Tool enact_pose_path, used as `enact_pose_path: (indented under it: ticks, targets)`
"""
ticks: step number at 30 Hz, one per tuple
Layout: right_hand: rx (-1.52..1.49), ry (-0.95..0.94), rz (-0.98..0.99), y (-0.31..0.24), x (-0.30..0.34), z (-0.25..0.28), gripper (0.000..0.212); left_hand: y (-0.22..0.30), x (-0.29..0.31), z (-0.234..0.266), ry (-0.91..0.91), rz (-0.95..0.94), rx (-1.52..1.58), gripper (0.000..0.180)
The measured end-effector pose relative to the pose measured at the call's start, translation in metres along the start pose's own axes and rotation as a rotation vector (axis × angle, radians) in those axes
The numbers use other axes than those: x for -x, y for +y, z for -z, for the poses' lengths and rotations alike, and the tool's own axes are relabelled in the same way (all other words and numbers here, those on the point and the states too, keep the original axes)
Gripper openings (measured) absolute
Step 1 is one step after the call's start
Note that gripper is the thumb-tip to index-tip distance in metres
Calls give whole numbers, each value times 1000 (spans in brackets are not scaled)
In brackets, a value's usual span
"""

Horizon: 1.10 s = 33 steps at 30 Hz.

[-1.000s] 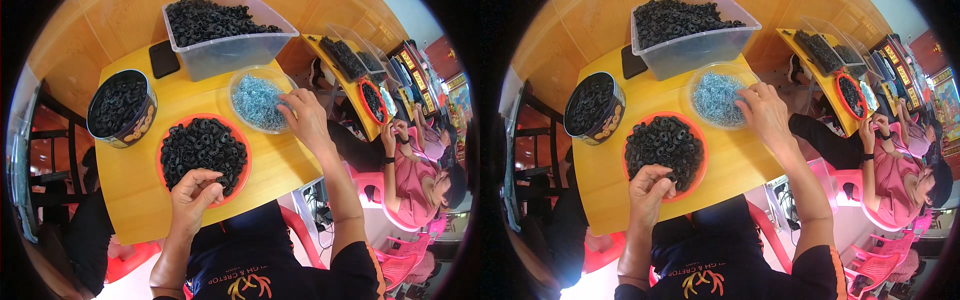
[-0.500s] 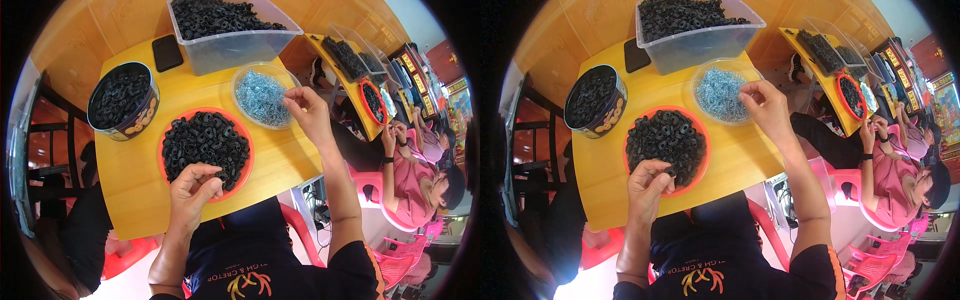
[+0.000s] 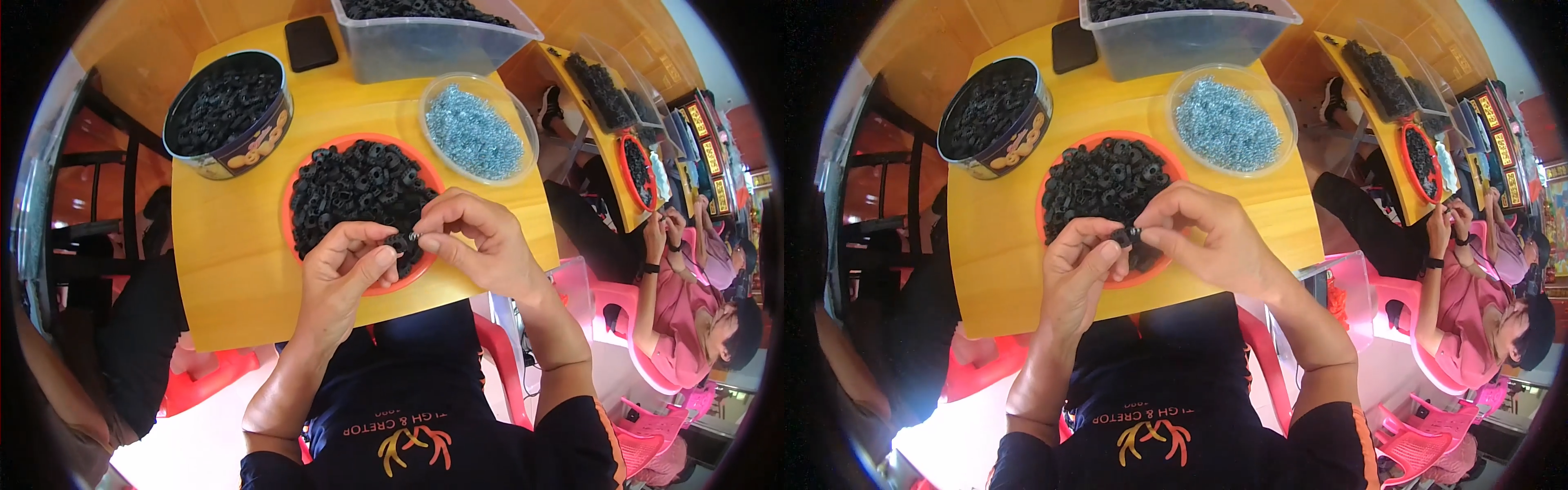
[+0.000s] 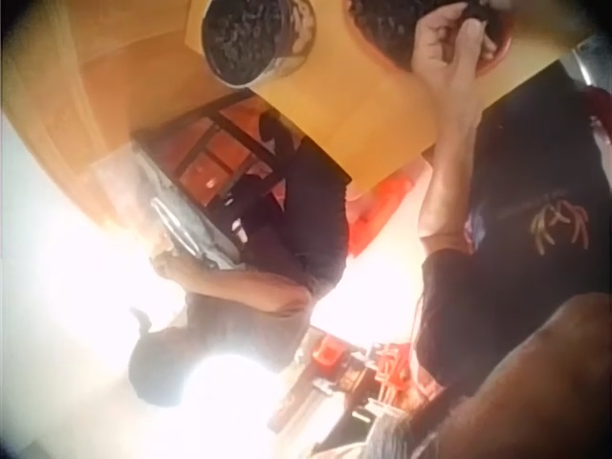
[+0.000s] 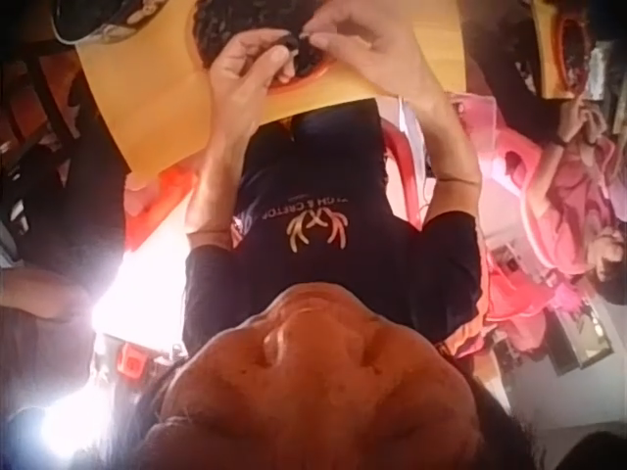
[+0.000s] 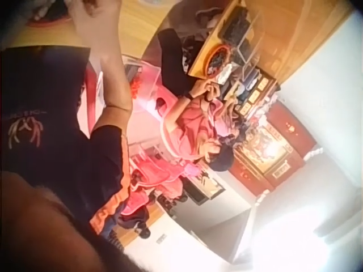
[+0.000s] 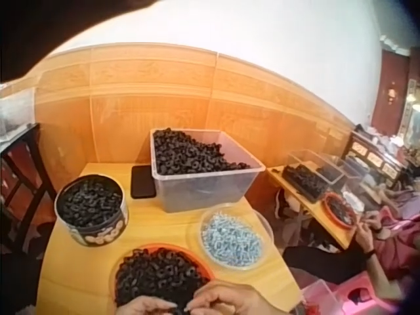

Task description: The person assembles plastic cord locks by hand, taking plastic pieces and springs from bowls, inserting the springs into the plastic housings, and fitting the components together.

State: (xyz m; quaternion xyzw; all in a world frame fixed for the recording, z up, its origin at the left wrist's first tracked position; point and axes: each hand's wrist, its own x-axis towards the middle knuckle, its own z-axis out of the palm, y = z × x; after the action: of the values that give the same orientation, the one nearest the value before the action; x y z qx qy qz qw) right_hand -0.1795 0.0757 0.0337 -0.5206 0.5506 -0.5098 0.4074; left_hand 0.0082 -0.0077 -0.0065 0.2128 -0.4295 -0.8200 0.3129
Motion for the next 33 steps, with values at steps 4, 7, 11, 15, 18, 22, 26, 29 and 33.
enact_pose_path:
  ticks: [4,7,11,15,18,22,26,29,33]
  targets:
    - [46,11,49,-1,2,-10,9,2,6,4,-19,-38,-64,19]
    - [67,-14,-1,-8,5,-12,8,6,12,6,-39,-27,-135,19]
    - [-2,-116,-238,-20,12,-8,11,2,18,10,-116,-54,-170,19]
    - [-129,-210,-222,-16,21,-10,25,7,32,13,-286,47,-102,18]
    - [-124,-262,-255,-7,31,-19,34,0,46,16,-376,175,29,17]
    - [-13,-357,-302,-5,29,-18,29,-8,59,23,-397,268,44,16]
    - [397,-43,-159,4,20,-9,16,-12,67,33,-311,242,16,15]
    - [620,92,9,13,9,-3,11,-8,68,40,-252,227,-24,16]
    - [696,115,144,17,0,-3,9,-3,67,43,-181,168,-79,16]
